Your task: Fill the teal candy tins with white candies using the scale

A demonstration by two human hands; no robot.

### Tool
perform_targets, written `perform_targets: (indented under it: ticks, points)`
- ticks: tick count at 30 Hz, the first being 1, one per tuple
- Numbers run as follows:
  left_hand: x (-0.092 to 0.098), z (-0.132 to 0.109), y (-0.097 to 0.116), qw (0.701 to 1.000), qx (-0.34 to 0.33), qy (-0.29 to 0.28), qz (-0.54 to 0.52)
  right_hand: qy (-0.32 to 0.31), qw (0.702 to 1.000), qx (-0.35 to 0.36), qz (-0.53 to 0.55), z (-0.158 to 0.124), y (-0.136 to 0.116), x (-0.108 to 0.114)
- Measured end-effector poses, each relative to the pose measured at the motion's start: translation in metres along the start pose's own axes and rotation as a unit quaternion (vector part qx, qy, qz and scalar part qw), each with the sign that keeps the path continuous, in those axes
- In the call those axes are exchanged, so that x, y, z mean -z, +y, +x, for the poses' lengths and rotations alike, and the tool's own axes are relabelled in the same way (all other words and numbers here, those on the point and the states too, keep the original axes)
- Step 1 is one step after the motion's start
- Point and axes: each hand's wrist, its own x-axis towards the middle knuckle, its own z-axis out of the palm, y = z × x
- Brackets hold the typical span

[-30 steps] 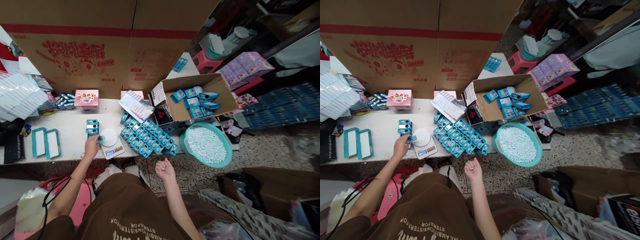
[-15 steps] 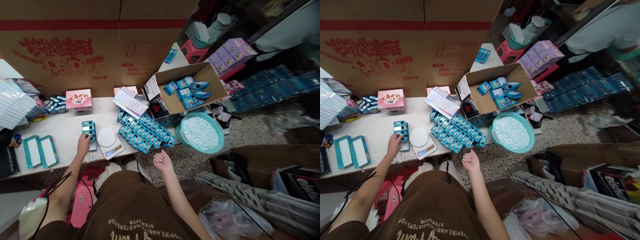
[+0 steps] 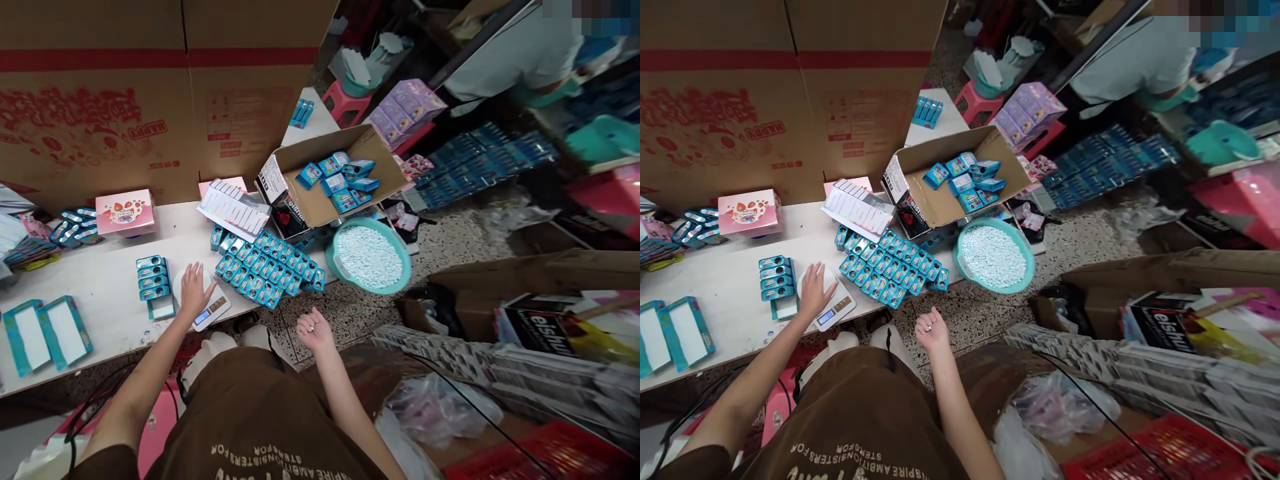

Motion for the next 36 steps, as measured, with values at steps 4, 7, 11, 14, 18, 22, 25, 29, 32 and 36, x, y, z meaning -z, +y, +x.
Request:
perform_targets:
  ticks: [4,7,11,14,18,22,25,29,32,36]
  points:
    - [-0.038,0.041,0.029,0.990,0.104,-0.093,-0.005,0.010,1.000,-0.003,0.014,-0.002,-0.009,0.002]
    - [-0.050,0.059,0.031,0.975,0.164,-0.148,-0.006,0.024,1.000,-0.001,0.018,-0.005,-0.018,0.007]
    - [-0.052,0.068,0.026,0.967,0.207,-0.149,-0.007,0.043,0.999,-0.002,0.025,-0.008,-0.031,0.016]
    - [-0.051,0.072,0.024,0.964,0.228,-0.140,-0.005,0.057,0.998,-0.011,0.027,-0.008,-0.041,0.020]
    - [-0.043,0.073,0.028,0.968,0.225,-0.112,-0.011,0.080,0.996,-0.023,0.038,-0.004,-0.052,0.018]
    - [-0.015,0.063,0.033,0.983,0.178,-0.048,-0.027,0.087,0.995,-0.036,0.043,0.000,-0.060,0.013]
    - [0.018,0.047,0.032,0.991,0.134,0.003,-0.028,0.079,0.995,-0.038,0.038,0.003,-0.061,0.012]
    - [0.049,0.018,0.020,0.987,0.160,0.027,0.002,0.065,0.997,-0.048,0.021,0.008,-0.054,0.009]
    - [0.053,0.001,0.007,0.981,0.192,0.021,0.006,0.068,0.996,-0.057,0.020,0.010,-0.047,0.004]
    - [0.047,-0.013,-0.007,0.976,0.219,0.016,0.007,0.062,0.996,-0.058,0.011,0.010,-0.039,-0.004]
